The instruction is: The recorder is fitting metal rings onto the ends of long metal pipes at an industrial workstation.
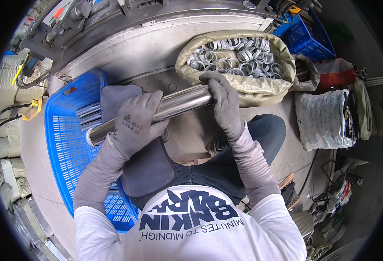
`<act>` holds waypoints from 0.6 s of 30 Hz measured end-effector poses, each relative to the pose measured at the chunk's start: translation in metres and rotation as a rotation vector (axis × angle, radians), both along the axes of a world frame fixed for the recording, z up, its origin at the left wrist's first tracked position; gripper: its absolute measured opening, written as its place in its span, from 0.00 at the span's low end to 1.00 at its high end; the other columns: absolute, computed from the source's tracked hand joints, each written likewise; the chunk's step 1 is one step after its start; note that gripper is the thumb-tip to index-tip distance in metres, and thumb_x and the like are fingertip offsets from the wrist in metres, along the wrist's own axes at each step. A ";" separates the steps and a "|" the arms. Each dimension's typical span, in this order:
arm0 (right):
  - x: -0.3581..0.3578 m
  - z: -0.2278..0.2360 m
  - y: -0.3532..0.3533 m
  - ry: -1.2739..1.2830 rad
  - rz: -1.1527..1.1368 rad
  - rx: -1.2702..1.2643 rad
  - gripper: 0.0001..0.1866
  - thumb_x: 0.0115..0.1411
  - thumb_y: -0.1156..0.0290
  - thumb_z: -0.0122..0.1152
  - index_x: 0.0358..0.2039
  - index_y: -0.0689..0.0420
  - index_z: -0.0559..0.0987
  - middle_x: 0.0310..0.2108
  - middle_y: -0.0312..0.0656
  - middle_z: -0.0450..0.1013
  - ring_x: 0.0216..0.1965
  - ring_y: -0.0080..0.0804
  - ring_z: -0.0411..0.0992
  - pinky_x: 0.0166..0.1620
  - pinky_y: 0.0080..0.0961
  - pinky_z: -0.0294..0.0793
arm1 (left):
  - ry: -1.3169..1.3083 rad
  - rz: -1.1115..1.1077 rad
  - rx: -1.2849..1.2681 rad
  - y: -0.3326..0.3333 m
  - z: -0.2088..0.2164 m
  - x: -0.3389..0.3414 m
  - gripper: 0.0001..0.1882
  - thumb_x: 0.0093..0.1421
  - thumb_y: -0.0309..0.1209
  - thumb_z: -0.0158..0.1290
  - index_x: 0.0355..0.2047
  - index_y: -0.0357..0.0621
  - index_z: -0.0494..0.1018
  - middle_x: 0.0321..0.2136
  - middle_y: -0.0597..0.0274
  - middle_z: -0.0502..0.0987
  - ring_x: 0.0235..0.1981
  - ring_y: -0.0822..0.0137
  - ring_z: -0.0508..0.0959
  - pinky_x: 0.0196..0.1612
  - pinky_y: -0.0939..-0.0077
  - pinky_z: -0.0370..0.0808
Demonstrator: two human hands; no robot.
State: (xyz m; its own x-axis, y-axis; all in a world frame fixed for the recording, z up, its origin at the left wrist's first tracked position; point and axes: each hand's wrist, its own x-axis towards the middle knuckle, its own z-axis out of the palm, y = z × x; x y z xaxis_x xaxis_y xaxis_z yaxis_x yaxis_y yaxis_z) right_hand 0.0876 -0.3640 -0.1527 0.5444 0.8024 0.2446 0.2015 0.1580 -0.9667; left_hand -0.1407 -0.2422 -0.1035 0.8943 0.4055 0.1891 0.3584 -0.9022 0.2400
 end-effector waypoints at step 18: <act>0.177 -0.066 0.053 -0.613 -0.176 -1.036 0.39 0.64 0.39 0.57 0.64 0.59 0.76 0.62 0.60 0.74 0.63 0.54 0.73 0.66 0.46 0.68 | 0.231 0.038 -0.035 0.027 0.026 -0.022 0.37 0.51 0.36 0.64 0.61 0.36 0.69 0.49 0.43 0.77 0.52 0.45 0.77 0.56 0.52 0.72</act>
State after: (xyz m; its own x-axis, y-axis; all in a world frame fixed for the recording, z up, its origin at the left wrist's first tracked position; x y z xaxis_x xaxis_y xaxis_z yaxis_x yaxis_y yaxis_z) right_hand 0.2648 -0.3111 -0.2183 0.6844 0.6972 -0.2133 0.6100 -0.7078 -0.3561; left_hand -0.1632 -0.2148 -0.0772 0.8961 0.4427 -0.0338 0.4412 -0.8795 0.1783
